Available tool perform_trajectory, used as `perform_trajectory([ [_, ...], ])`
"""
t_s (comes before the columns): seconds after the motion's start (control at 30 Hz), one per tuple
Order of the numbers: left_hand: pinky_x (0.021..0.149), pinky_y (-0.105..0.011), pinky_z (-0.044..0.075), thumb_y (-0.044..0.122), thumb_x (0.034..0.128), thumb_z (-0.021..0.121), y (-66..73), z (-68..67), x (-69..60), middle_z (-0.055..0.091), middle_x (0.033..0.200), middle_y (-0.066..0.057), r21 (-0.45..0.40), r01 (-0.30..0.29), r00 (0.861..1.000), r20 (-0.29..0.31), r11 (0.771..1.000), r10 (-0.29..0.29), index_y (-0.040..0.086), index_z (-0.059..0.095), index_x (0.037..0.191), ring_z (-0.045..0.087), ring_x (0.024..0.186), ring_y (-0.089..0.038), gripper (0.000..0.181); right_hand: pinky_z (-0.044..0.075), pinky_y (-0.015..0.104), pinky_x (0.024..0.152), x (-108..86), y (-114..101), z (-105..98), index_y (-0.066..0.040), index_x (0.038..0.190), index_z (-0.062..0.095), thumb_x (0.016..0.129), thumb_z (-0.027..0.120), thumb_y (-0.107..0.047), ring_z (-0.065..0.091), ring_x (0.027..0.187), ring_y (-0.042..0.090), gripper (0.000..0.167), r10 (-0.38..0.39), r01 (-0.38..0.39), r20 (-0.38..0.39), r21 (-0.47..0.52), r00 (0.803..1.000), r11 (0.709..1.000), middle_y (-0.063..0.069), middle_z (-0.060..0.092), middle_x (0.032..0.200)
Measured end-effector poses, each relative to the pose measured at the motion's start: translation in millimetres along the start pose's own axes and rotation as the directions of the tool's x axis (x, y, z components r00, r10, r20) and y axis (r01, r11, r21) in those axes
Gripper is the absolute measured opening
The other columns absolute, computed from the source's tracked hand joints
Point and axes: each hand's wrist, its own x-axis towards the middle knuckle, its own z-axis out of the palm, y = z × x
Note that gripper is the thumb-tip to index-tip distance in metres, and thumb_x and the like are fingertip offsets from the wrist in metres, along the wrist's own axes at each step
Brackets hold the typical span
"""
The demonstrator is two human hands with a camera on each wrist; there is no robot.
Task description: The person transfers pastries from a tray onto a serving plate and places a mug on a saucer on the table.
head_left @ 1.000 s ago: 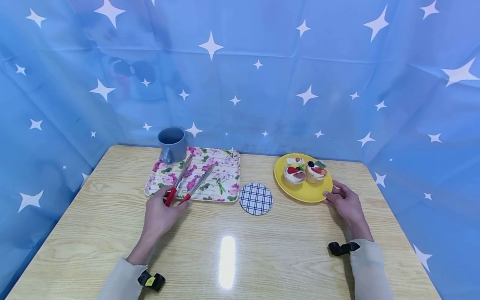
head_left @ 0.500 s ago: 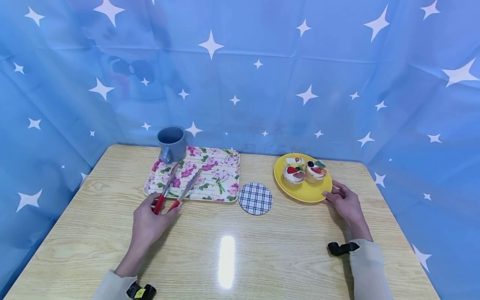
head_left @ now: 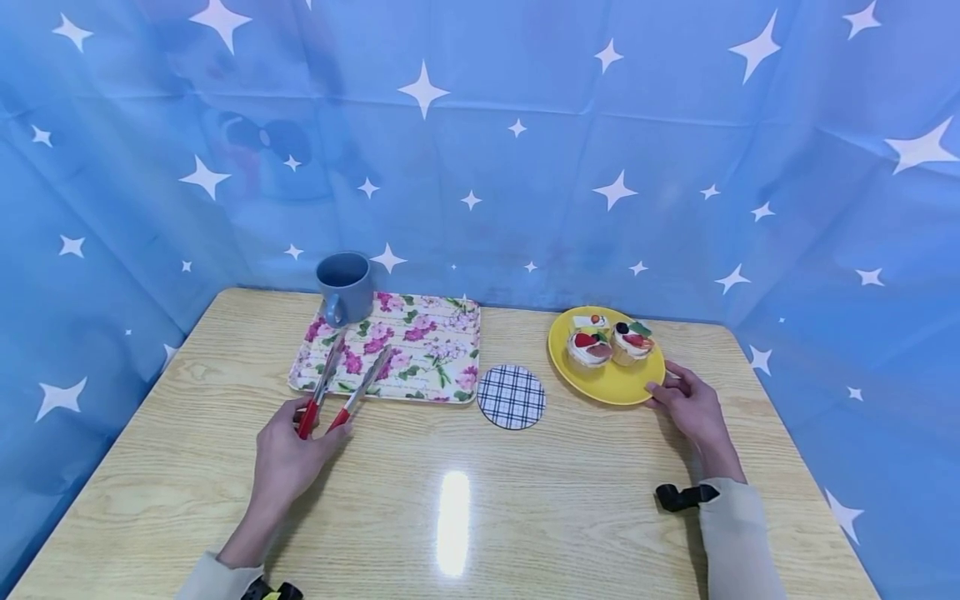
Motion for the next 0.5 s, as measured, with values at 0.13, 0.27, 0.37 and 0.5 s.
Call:
perform_trajectory([
  [0.13,0.060,-0.030,0.036,0.033,0.0818,0.087,-0.3,-0.8,-3.0,0.060,0.100,-0.018,0.009,0.021,1.000,0.017,1.000,-0.021,-0.005,0.054,0.136,0.049,0.072,-0.022,0.074,0.058,0.019,0.079,-0.3,-0.1,0.2,-0.010,0.163,0.024,0.103,0.062,-0.031,0.064,0.086,-0.007,0.075,0.000,0.000,0.002,-0.004,1.000,1.000,0.019,0.051,0.139],
  [0.27,0.062,-0.031,0.037,0.035,0.0825,0.086,1.7,-0.7,-6.5,0.060,0.103,-0.018,0.018,0.042,0.998,0.035,0.999,-0.043,-0.005,0.052,0.137,0.050,0.076,-0.023,0.076,0.058,0.019,0.080,-0.9,-0.1,0.0,-0.009,0.163,0.024,0.103,0.062,-0.032,0.063,0.087,-0.007,0.075,0.001,-0.001,0.001,-0.011,1.000,1.000,0.018,0.050,0.139],
  [0.37,0.062,-0.031,0.038,0.036,0.0821,0.086,3.3,0.5,-8.1,0.059,0.099,-0.017,0.030,0.051,0.998,0.047,0.998,-0.052,-0.006,0.050,0.137,0.050,0.075,-0.023,0.078,0.058,0.018,0.080,-0.8,0.4,-0.3,-0.009,0.163,0.024,0.103,0.062,-0.033,0.063,0.087,-0.007,0.075,0.004,-0.004,-0.002,-0.018,1.000,1.000,0.018,0.050,0.138],
  [0.5,0.059,-0.031,0.038,0.039,0.0807,0.086,6.0,2.4,-8.4,0.056,0.087,-0.013,0.060,0.058,0.996,0.066,0.997,-0.062,-0.007,0.047,0.135,0.050,0.072,-0.022,0.081,0.058,0.018,0.080,0.4,1.4,-0.5,-0.010,0.163,0.024,0.103,0.062,-0.033,0.064,0.087,-0.006,0.075,0.005,-0.005,-0.007,-0.025,1.000,1.000,0.018,0.050,0.139],
])
